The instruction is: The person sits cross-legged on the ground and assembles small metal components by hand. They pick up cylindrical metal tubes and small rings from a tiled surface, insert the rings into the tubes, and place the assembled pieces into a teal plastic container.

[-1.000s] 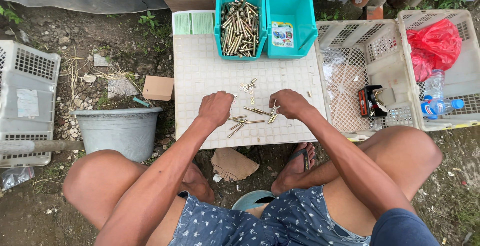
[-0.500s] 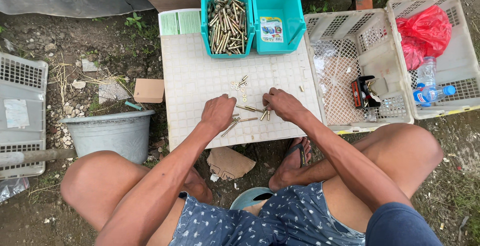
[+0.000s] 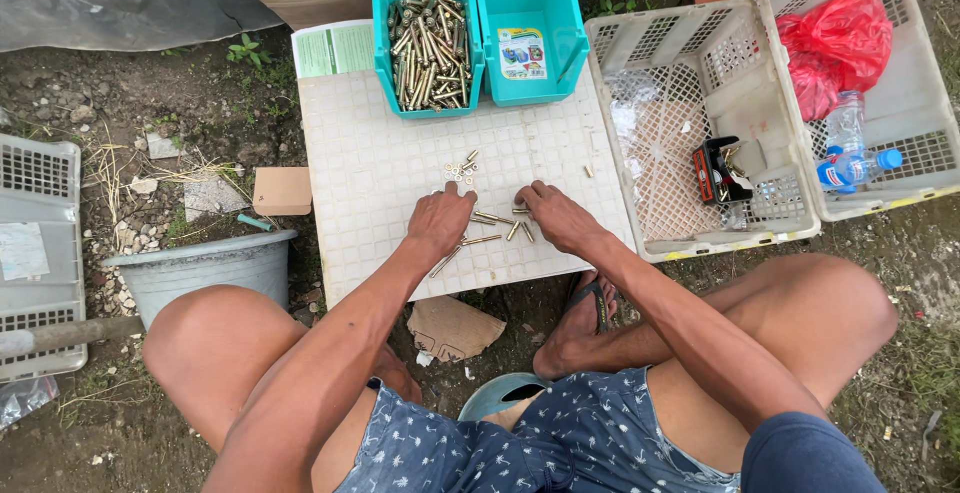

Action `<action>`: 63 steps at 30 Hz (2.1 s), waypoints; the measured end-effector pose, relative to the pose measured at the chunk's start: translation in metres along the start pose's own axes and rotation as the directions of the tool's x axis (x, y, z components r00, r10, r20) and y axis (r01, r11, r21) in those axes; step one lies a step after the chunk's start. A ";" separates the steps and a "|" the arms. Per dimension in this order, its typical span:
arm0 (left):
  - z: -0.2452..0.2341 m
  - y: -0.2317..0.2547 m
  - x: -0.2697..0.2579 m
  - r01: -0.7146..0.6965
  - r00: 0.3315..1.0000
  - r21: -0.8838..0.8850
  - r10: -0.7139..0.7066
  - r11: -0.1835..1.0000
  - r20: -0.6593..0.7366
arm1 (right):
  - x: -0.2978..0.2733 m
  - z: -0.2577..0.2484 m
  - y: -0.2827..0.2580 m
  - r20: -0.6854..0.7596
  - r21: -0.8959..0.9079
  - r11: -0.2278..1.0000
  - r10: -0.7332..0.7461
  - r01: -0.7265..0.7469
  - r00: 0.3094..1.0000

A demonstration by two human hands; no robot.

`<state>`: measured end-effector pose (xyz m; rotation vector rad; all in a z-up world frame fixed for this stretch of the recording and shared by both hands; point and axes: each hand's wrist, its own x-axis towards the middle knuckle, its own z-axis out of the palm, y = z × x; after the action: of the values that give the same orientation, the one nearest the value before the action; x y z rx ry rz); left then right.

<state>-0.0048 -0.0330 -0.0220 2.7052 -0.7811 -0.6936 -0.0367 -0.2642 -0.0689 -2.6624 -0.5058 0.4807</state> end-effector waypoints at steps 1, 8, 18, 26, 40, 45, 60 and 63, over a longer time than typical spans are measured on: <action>0.002 -0.001 0.001 0.001 1.000 0.001 -0.001 1.000 0.001 | 0.000 -0.003 -0.001 0.000 0.001 1.000 -0.001 0.001 1.000; 0.005 -0.004 -0.004 -0.036 0.999 0.052 0.037 0.998 -0.031 | 0.001 -0.020 -0.010 -0.029 0.768 0.628 0.229 -0.125 0.973; 0.032 -0.016 0.007 -0.052 0.995 0.131 0.062 0.990 -0.078 | 0.011 0.012 0.022 -0.041 0.751 0.632 0.334 -0.192 0.942; 0.016 -0.015 0.000 -0.013 0.994 -0.012 0.011 1.000 -0.109 | 0.021 0.005 0.033 -0.117 0.735 0.647 0.418 -0.204 0.901; -0.009 -0.006 -0.013 0.038 0.986 -0.159 -0.062 0.986 -0.152 | 0.024 -0.045 -0.034 -0.134 0.806 0.588 0.287 -0.064 0.949; -0.013 -0.003 -0.017 0.036 0.982 -0.183 -0.069 0.982 -0.178 | 0.026 -0.048 -0.030 -0.169 0.677 0.733 0.236 -0.062 0.957; 0.008 -0.010 -0.003 0.009 0.983 -0.644 -0.126 0.765 -0.136 | 0.029 -0.026 -0.032 -0.108 0.782 0.619 0.257 -0.078 0.960; -0.003 0.002 -0.005 0.014 0.986 -0.772 -0.139 0.635 -0.096 | 0.027 -0.020 -0.034 -0.072 0.849 0.523 0.261 -0.078 0.963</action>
<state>-0.0079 -0.0312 -0.0170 1.9544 -0.2212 -0.6372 -0.0141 -0.2301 -0.0445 -1.7563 0.0851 0.3748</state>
